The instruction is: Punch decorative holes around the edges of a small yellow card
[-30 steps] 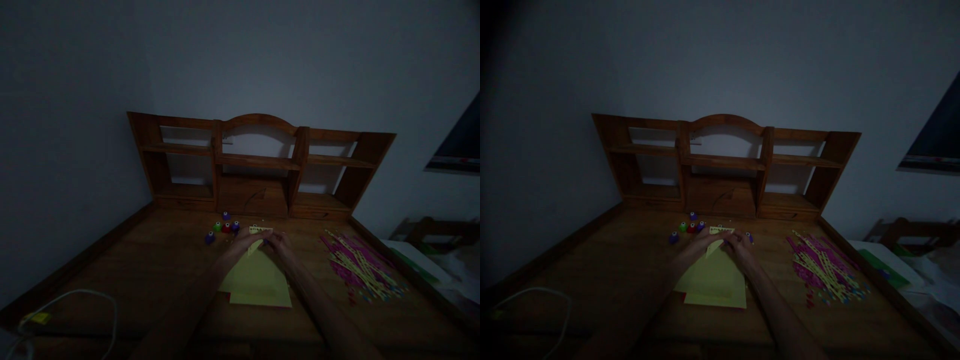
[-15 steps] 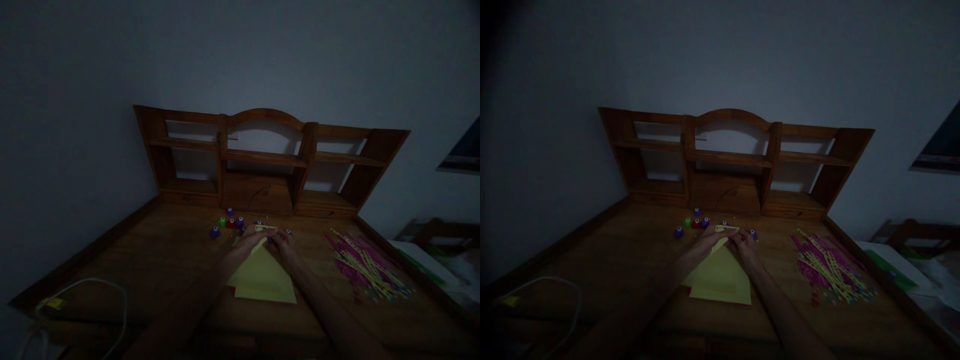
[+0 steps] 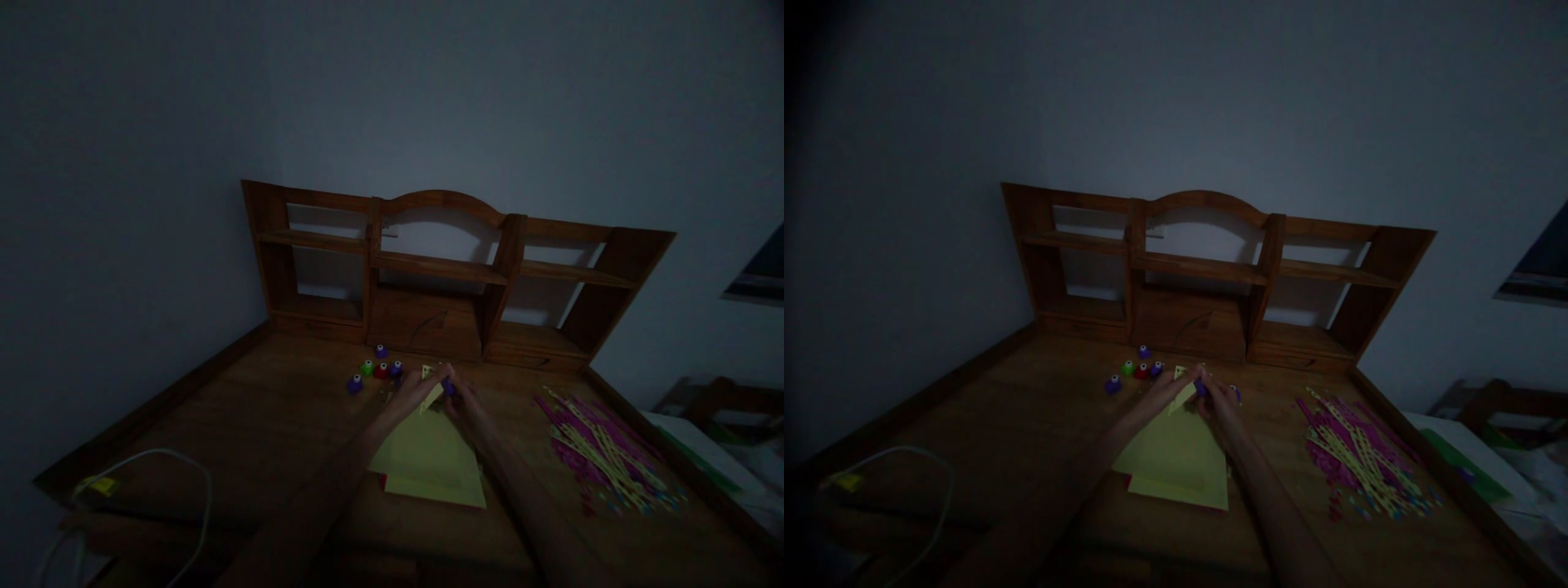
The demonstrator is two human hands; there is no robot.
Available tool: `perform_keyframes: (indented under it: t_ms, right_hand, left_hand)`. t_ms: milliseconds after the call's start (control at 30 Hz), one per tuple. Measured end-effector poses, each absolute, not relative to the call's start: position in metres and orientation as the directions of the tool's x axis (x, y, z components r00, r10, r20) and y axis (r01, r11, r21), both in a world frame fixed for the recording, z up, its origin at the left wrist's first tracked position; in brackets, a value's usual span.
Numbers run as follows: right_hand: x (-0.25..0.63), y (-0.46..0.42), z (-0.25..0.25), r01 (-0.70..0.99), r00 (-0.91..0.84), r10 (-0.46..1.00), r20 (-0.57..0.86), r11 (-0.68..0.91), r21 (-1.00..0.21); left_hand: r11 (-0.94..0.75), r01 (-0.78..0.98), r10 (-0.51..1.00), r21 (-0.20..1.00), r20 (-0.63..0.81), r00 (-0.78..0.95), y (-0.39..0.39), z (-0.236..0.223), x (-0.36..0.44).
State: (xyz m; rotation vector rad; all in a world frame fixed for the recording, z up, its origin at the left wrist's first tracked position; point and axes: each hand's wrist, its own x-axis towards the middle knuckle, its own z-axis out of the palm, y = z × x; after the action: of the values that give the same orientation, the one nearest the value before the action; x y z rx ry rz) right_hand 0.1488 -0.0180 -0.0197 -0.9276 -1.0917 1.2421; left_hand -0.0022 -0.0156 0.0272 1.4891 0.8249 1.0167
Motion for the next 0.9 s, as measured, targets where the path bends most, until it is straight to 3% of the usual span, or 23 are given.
perform_keyframes:
  t_ms: [133, 333, 533, 733, 900]
  right_hand:
    - [0.149, -0.020, -0.021, -0.259, -0.007, 0.991, 0.132, 0.125, -0.958]
    - [0.153, -0.022, -0.020, -0.167, -0.031, 0.988, 0.153, 0.146, -0.975]
    - [0.157, -0.024, -0.011, -0.180, 0.102, 0.979, 0.178, 0.194, -0.964]
    - [0.161, -0.024, -0.014, -0.199, 0.103, 0.979, 0.173, 0.191, -0.961]
    - [0.163, -0.015, -0.024, -0.185, 0.115, 0.990, 0.084, 0.105, -0.977]
  left_hand:
    - [-0.288, 0.128, 0.908, 0.949, 0.228, 0.351, -0.002, 0.013, -0.005]
    - [-0.421, 0.180, 0.873, 0.889, 0.343, 0.346, 0.018, -0.006, -0.004]
    - [-0.391, 0.227, 0.910, 0.892, 0.337, 0.243, 0.027, -0.011, -0.008]
    - [-0.381, 0.210, 0.910, 0.900, 0.326, 0.255, 0.029, -0.014, -0.010]
    - [-0.340, 0.197, 0.926, 0.920, 0.289, 0.244, 0.026, -0.014, -0.009]
